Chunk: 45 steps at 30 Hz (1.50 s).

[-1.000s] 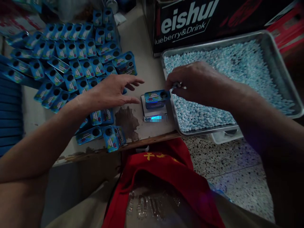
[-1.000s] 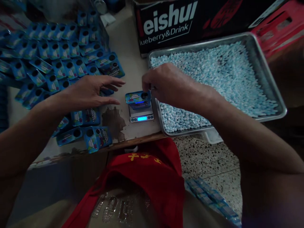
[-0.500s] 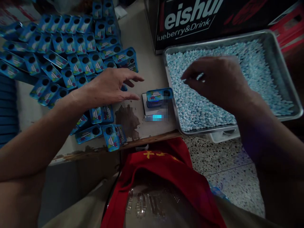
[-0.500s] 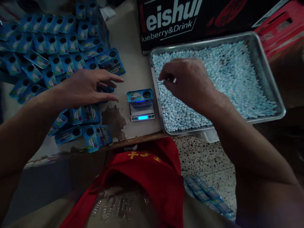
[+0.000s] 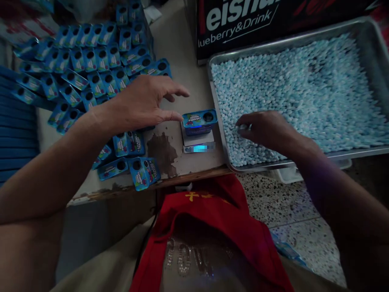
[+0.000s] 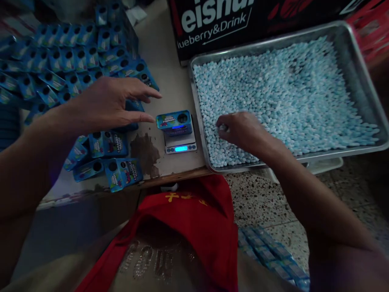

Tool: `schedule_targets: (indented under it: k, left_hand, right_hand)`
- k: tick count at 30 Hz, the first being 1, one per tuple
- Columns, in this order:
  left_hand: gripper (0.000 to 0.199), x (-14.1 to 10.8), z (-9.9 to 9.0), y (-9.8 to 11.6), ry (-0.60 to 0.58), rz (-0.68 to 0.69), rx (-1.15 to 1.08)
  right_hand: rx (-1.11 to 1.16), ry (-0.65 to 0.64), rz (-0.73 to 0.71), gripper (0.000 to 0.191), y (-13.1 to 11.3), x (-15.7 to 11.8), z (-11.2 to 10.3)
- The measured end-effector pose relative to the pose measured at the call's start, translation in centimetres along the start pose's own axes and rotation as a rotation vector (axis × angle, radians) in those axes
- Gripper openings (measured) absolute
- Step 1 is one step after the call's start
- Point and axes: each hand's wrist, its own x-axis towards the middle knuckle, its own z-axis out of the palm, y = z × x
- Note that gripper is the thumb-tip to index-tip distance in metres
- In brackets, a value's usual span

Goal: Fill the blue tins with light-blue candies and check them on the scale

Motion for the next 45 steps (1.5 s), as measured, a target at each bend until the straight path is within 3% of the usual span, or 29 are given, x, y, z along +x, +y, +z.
schedule_targets:
  k: [5,10,15,19,24,28,33,36,39,41,45]
  left_hand:
    - [0.074,-0.9,-0.4,0.2,-0.015,-0.036,-0.004]
    - [0.071,-0.8,0.1,0.8,-0.022,0.007,-0.03]
    - [0.07,-1.0,0.5,0.4,-0.04,-0.026,-0.056]
    - [0.07,-1.6,0.8,-0.6,-0.037,-0.016,-0.072]
    - [0.078,-2.1,0.7,-1.4,-0.044,-0.032,-0.098]
    - [0.078,-2.2,0.8,-1.7,-0.043,-0.028,-0.132]
    - [0.076,-2.2,0.8,-2.2,-0.033,-0.028,-0.147]
    - [0.076,-2.1,0.8,-2.4,-0.036,-0.024,-0.145]
    - [0.075,-1.5,0.8,-2.2,-0.046,-0.014,-0.143]
    - [0.074,-0.9,0.8,-1.8,-0.051,-0.002,-0.135]
    - [0.079,0.1,0.6,-0.3,-0.065,0.037,-0.106]
  right_hand:
    - [0.208,0.047,0.095,0.018,0.5,-0.5,-1.5]
    - [0.302,0.156,0.061,0.016,-2.1,-0.5,-3.5]
    - [0.206,0.18,-0.069,0.015,-6.0,0.3,-6.4]
    - [0.057,0.126,-0.182,0.016,-7.8,1.8,-7.1]
    - [-0.125,0.079,-0.291,0.025,-9.0,3.4,-6.4]
    - [-0.012,0.125,-0.258,0.023,-9.3,3.2,-6.2]
    - [0.114,0.261,-0.121,0.02,-6.4,1.9,-5.6]
    - [0.025,0.108,0.003,0.019,-3.8,0.8,-4.0]
    - [-0.043,-0.118,-0.033,0.036,-2.7,-0.5,-1.6]
    - [-0.121,-0.143,-0.083,0.041,-3.0,-1.1,-0.1]
    - [-0.243,-0.141,-0.066,0.021,-3.4,-0.8,1.0]
